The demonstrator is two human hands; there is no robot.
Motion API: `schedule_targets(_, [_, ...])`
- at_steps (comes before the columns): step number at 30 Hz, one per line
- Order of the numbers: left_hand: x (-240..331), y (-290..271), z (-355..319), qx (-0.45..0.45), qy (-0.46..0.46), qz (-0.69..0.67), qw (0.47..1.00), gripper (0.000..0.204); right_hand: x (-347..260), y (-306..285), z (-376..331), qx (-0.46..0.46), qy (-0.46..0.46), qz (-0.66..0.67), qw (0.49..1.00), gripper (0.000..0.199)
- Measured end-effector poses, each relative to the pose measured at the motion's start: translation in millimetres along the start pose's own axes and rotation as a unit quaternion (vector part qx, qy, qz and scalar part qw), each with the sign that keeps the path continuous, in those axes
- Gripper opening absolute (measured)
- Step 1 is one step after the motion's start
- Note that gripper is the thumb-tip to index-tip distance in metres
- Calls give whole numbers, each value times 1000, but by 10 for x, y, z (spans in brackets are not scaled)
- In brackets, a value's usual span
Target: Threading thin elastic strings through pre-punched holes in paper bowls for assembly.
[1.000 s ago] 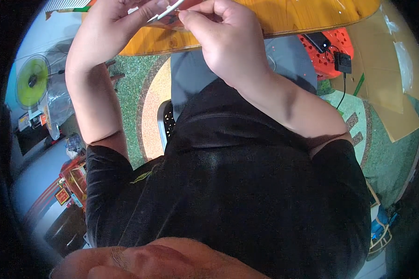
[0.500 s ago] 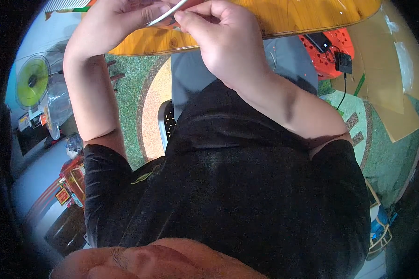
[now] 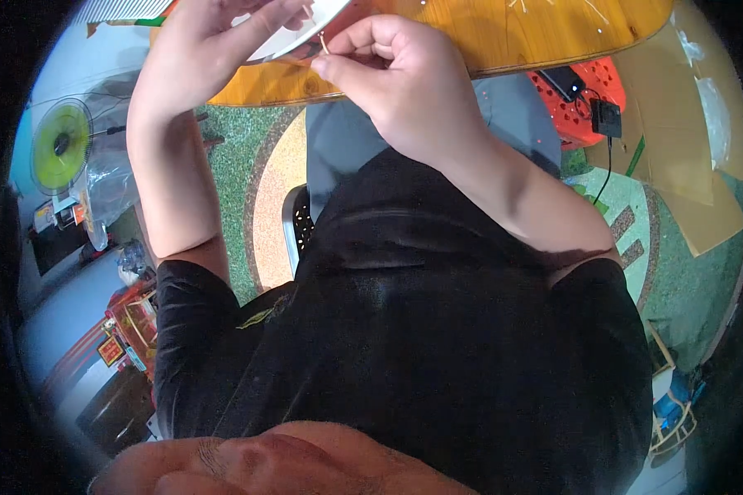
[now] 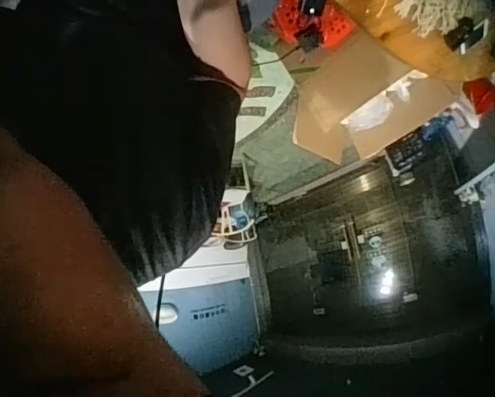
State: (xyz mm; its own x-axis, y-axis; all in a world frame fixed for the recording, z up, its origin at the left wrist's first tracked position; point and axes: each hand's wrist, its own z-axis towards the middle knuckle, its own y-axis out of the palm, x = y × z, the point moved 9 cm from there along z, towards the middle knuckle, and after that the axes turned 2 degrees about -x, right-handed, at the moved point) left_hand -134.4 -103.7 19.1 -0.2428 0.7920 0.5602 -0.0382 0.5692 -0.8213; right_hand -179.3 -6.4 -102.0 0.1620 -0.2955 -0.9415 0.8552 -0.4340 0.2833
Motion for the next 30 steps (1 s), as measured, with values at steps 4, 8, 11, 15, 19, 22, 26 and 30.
schedule_targets(4, [80, -67, -98, 99, -6, -29, 995, 7, -69, -149, -43, 26, -30, -59, 997, 13])
schedule_targets(8, [-4, -17, -297, 170, 4, -173, 970, 7, -76, -142, -40, 23, -38, -61, 997, 11])
schedule_targets(11, [-58, 142, -393, 210, 14, -316, 925, 8, -102, -106, -3, 3, -60, -53, 997, 11])
schedule_targets(15, [-141, 284, -420, 224, -29, -362, 904, 8, -196, -116, -11, -9, -50, -70, 996, 12])
schedule_targets(19, [-57, 231, -391, 227, -43, -231, 945, 8, -516, -112, -57, -79, -19, -264, 961, 10])
schedule_targets(22, [54, 168, -387, 207, -39, -135, 968, 11, -909, -104, -26, -131, -56, -392, 909, 4])
schedule_targets(26, [257, 170, -412, 182, 40, -61, 981, 17, -1318, 20, 57, -139, -131, -476, 858, 5])
schedule_targets(30, [49, 245, -386, 169, -12, -125, 978, 19, -1595, 47, 33, -117, -418, -342, 833, 7])
